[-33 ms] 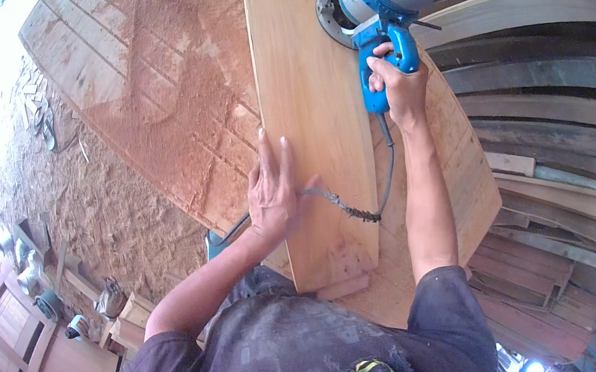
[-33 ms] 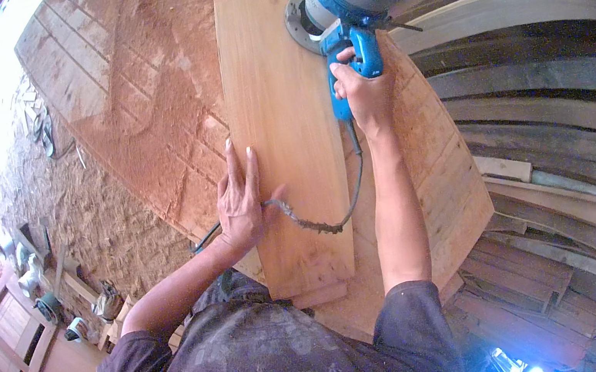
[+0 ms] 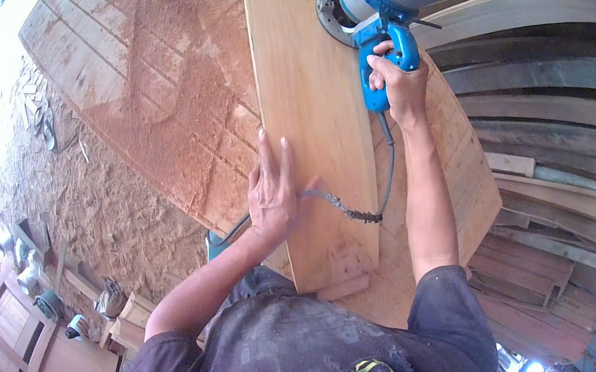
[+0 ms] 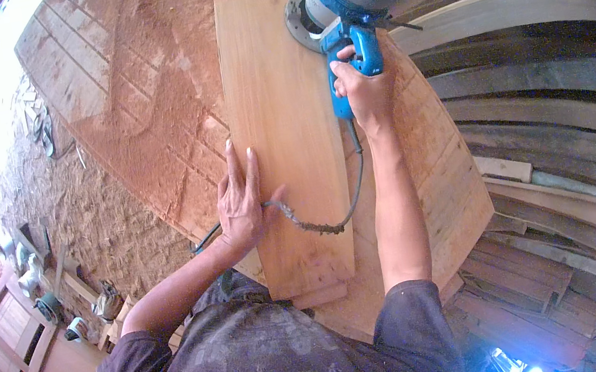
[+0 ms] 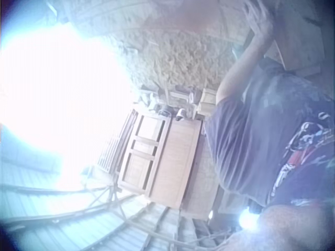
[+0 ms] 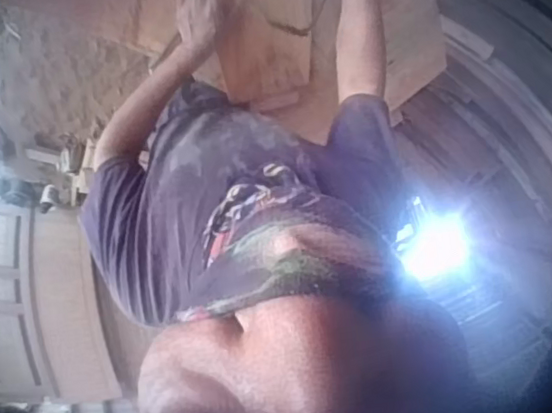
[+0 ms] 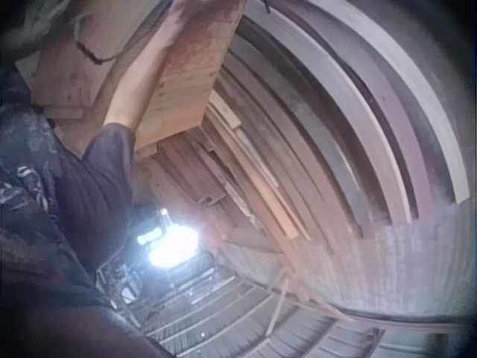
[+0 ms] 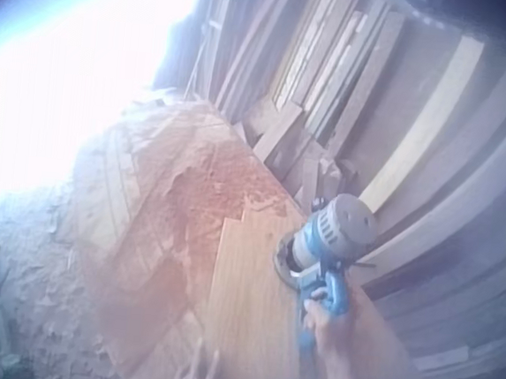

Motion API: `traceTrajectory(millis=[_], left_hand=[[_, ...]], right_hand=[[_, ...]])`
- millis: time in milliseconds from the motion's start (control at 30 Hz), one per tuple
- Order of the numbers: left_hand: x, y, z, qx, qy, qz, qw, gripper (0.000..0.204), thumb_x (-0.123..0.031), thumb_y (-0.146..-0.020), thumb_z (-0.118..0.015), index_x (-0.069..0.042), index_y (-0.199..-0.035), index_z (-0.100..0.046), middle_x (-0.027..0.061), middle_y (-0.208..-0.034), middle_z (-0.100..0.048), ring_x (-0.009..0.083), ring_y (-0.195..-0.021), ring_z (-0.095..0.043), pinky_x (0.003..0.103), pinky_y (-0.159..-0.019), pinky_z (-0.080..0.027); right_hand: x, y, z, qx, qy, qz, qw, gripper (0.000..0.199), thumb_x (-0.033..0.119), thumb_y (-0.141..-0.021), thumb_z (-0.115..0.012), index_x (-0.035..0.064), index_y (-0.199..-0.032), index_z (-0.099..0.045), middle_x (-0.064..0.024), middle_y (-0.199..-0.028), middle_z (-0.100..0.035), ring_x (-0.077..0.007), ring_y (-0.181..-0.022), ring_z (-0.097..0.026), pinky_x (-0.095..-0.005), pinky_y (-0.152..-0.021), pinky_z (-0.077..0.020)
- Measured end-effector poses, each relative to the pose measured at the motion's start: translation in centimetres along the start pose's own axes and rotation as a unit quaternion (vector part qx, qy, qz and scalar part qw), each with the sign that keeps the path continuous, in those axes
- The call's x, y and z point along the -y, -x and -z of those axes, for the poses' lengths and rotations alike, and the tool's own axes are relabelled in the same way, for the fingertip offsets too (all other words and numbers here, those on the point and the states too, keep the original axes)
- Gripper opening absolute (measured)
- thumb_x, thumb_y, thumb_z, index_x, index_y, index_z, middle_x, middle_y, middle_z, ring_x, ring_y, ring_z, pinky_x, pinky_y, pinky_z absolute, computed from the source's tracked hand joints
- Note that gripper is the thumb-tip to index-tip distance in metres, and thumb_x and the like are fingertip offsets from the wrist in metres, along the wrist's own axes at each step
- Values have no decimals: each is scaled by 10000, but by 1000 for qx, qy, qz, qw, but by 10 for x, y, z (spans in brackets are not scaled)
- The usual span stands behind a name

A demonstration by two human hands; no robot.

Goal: The person uses a handheld electric router to smooth the edges of several wooden planks on a workbench. They repeatedly position the planks, run the router along the edges, and flip the pieces to work on different sides.

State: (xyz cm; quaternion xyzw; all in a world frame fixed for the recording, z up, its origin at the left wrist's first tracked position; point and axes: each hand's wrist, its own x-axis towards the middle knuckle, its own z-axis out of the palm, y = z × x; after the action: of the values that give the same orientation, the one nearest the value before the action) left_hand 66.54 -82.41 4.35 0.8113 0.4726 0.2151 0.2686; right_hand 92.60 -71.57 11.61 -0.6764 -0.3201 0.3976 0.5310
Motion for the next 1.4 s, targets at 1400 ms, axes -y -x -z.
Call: traceTrajectory(millis=[1400], left_hand=[[5,-3,-8,-32,75,39,996,934,-393,-845,-802,-47,-1583,-345,342,-1657,-195,477,-1385,-460,534,-1103,-388]], right_hand=[[31,91,19,-190,-173,-63,964,192,90,-941,-706,48,-1098,-604,12,-709,-467,-116,-578,-472,-322,-550,-466]])
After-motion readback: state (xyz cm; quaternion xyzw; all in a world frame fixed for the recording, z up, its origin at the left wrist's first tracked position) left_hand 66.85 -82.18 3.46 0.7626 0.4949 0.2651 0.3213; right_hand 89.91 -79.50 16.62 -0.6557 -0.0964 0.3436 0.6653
